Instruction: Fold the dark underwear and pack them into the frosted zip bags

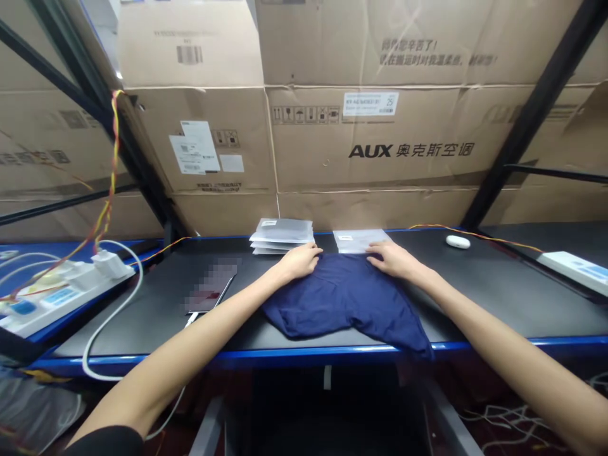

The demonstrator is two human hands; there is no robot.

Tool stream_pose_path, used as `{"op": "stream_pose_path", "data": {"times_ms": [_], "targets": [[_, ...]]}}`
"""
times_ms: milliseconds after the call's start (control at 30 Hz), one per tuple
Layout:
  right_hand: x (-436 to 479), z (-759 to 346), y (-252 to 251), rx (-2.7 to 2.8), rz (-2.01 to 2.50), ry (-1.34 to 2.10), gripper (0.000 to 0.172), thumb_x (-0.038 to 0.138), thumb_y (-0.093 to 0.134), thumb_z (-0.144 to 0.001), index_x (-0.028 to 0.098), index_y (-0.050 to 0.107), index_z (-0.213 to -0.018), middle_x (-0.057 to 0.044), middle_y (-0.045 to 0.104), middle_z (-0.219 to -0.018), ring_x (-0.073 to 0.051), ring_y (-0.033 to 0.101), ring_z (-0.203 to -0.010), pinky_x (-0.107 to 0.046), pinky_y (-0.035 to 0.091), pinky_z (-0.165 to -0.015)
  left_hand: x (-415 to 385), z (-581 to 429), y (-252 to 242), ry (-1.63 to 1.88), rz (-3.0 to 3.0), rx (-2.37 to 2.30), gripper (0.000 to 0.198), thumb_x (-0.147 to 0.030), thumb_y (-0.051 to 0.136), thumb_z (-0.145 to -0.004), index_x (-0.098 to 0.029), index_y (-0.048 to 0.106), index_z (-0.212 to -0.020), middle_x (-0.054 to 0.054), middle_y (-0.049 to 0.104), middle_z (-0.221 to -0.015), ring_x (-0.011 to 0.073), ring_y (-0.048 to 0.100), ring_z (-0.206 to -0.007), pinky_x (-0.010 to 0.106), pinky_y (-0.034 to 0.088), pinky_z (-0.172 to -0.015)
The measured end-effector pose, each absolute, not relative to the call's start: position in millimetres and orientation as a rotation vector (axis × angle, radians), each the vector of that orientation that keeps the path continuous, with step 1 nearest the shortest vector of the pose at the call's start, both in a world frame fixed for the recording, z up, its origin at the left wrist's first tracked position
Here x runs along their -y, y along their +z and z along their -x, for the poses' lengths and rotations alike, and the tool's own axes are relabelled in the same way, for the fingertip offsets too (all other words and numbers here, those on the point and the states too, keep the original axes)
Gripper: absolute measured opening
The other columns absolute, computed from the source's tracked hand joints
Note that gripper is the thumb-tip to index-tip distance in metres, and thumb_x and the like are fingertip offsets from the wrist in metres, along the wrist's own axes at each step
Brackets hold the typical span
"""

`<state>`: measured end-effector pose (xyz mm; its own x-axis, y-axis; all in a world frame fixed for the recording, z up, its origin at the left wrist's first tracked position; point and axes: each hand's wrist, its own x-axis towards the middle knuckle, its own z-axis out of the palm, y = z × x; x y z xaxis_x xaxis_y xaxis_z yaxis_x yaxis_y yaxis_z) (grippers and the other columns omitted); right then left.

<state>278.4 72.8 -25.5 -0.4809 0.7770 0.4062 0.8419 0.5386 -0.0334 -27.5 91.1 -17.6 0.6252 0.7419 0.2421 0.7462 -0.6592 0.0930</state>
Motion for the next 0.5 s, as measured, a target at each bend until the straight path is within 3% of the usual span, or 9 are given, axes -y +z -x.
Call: {"op": "stream_pose_path", "data": {"times_ms": [233,400,500], "targets": [[-68,-275,-24,2.384,1.354,-0.214,0.016,0.017,0.059,-0.082,0.020,0.073,-0.090,-0.009,0.075,-0.093,-0.026,0.069,-0.091,-0.036,0.055,-0.084,-96,25,-15,-0.554,2.869,1.224,0.025,-0.019,0.055,-0.084,-0.019,0.072,-0.102,0.007,0.070,-0.103,0.0242,0.065,-0.099,0.035,0.052,-0.091],[-53,-281,-19,2.302,1.360,-0.198,0.019,0.019,0.056,-0.082,0.024,0.069,-0.095,-0.006,0.075,-0.090,-0.024,0.070,-0.080,-0.034,0.055,-0.073,-91,31,-6,-0.727,2.862,1.204,0.026,-0.012,0.056,-0.078,-0.020,0.070,-0.099,0.003,0.072,-0.098,0.0211,0.063,-0.095,0.033,0.052,-0.089],[-37,-287,-20,2.269,1.283,-0.197,0.023,0.020,0.053,-0.083,0.025,0.069,-0.099,-0.005,0.076,-0.094,-0.025,0.071,-0.085,-0.035,0.056,-0.077,-77,38,4,-0.835,2.892,1.099,0.025,-0.011,0.055,-0.079,-0.021,0.071,-0.095,0.003,0.071,-0.099,0.0203,0.063,-0.096,0.033,0.051,-0.091]]}}
